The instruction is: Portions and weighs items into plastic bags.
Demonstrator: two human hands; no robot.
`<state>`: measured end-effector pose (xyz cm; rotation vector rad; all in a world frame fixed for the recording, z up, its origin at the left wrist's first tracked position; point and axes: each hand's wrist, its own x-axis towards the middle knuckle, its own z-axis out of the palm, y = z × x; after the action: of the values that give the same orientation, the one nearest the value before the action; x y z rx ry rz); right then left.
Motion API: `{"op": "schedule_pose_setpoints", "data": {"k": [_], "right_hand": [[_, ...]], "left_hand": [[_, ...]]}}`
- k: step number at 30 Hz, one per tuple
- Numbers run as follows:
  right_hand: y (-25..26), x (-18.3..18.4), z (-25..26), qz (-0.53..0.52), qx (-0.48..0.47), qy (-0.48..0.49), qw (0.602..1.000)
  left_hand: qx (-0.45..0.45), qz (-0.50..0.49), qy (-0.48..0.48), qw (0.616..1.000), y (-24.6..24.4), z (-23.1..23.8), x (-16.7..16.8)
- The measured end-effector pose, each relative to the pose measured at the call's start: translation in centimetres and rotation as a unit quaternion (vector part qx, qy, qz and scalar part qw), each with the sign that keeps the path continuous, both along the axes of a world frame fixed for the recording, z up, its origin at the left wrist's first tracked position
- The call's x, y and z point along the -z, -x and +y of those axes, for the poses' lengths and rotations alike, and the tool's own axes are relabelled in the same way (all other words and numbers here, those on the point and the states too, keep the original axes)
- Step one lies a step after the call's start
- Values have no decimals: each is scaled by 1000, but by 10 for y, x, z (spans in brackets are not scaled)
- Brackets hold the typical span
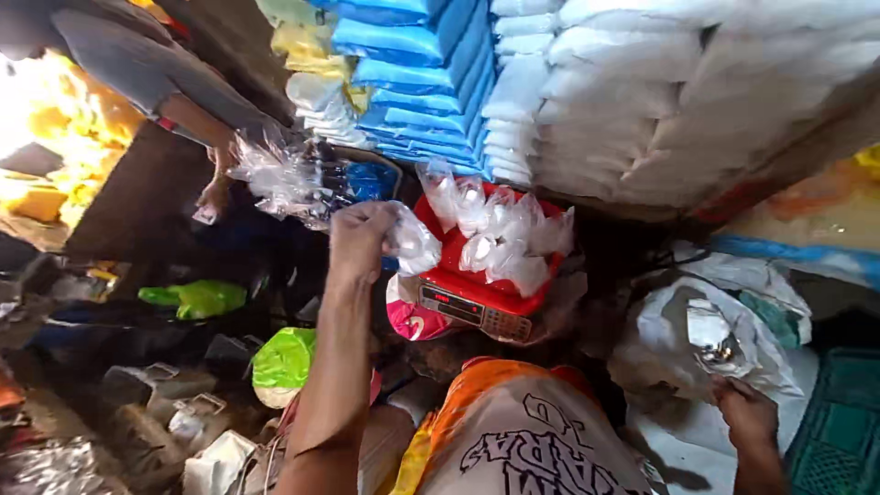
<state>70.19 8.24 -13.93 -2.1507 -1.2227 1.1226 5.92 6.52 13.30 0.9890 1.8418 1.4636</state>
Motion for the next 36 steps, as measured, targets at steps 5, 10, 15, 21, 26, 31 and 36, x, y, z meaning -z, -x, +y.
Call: {"op": "schedule_pose_setpoints", "data": {"k": [5,10,15,21,26,31,36], "right_hand": [[29,-46,-13,4,-11,-54,998],[71,-91,-15,15,-55,-115,992],[118,-127,-18,65,-109,-152,980],[181,-167,-10,98,-202,-163,961],[230,-194,11,65,-283,-138,947],[292,-219,36,-5,-365,-125,922],[348,-221,65,-62,-449,-103,885]], "left_hand": [[-14,-40,29,999,19,31,78],[-17,-36,128,991,18,63,147],[14,-89,125,988,32,66,158],[117,-116,188,968,51,60,144],[132,-77,182,971,57,58,154],[116,-39,182,976,54,56,163],[84,5,157,984,49,55,172]]}}
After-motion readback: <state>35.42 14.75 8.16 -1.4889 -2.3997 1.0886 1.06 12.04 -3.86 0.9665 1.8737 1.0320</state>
